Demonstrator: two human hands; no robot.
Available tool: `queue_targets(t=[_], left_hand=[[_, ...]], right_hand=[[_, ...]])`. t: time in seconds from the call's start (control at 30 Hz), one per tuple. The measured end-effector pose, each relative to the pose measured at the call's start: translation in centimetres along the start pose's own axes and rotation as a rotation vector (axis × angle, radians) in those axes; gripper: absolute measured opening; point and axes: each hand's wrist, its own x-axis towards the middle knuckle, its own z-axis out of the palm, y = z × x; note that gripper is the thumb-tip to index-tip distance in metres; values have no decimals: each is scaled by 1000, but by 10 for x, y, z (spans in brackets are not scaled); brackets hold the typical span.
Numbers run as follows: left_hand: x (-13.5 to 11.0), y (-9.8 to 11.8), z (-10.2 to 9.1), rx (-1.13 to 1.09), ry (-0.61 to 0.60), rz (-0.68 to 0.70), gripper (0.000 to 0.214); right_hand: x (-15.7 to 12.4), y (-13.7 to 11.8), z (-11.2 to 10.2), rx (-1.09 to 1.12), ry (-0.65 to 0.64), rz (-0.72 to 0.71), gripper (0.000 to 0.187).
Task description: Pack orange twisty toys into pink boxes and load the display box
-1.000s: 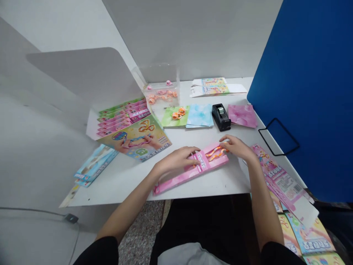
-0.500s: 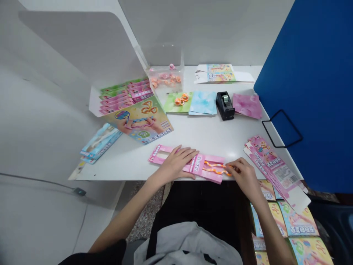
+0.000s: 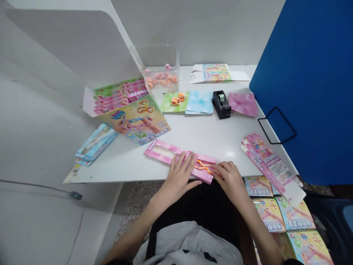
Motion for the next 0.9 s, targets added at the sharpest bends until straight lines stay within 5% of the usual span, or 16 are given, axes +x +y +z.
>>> queue_targets(t=[0.27, 0.47, 0.9], left_hand=[[-8, -16, 9, 39, 51, 34, 78], [-12, -16, 10, 115, 133, 79, 77], [-12, -20, 15, 149, 174, 108, 74]], right_hand=[[1, -3, 2, -27, -37, -38, 27], [-5, -8, 0, 248, -14, 152, 29], [-3, -17, 5, 177, -12, 389, 42]])
